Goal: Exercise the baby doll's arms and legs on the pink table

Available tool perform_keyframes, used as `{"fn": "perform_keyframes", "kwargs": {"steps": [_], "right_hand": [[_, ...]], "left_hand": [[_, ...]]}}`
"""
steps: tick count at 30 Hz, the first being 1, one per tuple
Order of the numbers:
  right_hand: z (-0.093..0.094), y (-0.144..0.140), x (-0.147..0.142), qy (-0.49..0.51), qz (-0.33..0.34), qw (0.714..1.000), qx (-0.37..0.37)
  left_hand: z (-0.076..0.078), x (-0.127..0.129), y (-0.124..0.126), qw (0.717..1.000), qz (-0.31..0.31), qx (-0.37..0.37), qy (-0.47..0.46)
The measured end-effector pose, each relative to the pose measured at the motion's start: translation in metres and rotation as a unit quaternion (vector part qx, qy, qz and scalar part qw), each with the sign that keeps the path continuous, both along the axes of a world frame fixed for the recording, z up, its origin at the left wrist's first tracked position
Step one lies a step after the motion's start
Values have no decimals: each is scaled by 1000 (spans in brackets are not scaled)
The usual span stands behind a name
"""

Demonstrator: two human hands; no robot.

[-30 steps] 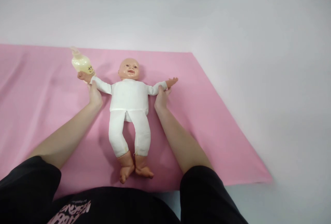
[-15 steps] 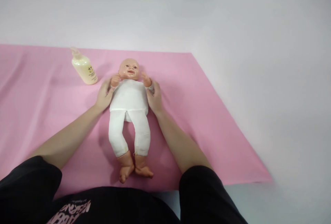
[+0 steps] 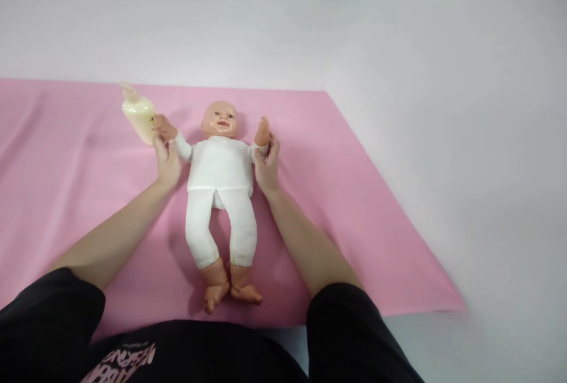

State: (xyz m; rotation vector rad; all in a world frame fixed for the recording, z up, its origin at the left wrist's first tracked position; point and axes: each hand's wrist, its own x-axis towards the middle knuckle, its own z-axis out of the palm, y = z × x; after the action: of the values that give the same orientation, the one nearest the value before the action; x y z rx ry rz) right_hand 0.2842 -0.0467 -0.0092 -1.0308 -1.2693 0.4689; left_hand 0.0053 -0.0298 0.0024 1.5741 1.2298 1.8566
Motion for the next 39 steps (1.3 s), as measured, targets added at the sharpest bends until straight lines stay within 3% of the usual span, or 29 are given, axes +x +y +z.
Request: {"fn": "perform_keyframes", "kwargs": {"steps": [4, 7, 10, 13, 18, 20, 24, 28, 31, 35, 39], "right_hand": [[-13, 15, 14, 66, -37, 997, 12], [-28, 29, 25, 163, -67, 984, -33], [-34, 36, 30, 207, -86, 974, -38], [-25, 29, 25, 174, -69, 982, -19], [0, 5, 6, 43, 27, 999, 8], [3, -1, 0, -3, 54, 999, -6], [3, -6, -5, -102, 101, 990, -1], [1, -5, -5, -135, 99, 986, 26], [-1, -4, -4, -114, 91, 989, 26], [-5, -1, -3, -46, 82, 995, 19], [-10, 5, 3, 33, 50, 998, 22]], "left_hand": [[-15, -20, 21, 991, 56, -48, -113], [-25, -28, 31, 986, 62, -66, -142], [-25, -26, 31, 986, 58, -63, -142], [-18, -19, 24, 988, 57, -49, -132], [-7, -10, 11, 999, 44, -10, -20], [-6, -6, 8, 998, 6, 4, 55], [-3, 1, 5, 969, -127, -5, 210], [-2, 3, 4, 953, -135, -10, 270], [-6, 1, 4, 972, -101, 5, 213], [-12, -2, 8, 997, -47, -13, 64], [-22, -10, 21, 994, 0, -70, -85]]}}
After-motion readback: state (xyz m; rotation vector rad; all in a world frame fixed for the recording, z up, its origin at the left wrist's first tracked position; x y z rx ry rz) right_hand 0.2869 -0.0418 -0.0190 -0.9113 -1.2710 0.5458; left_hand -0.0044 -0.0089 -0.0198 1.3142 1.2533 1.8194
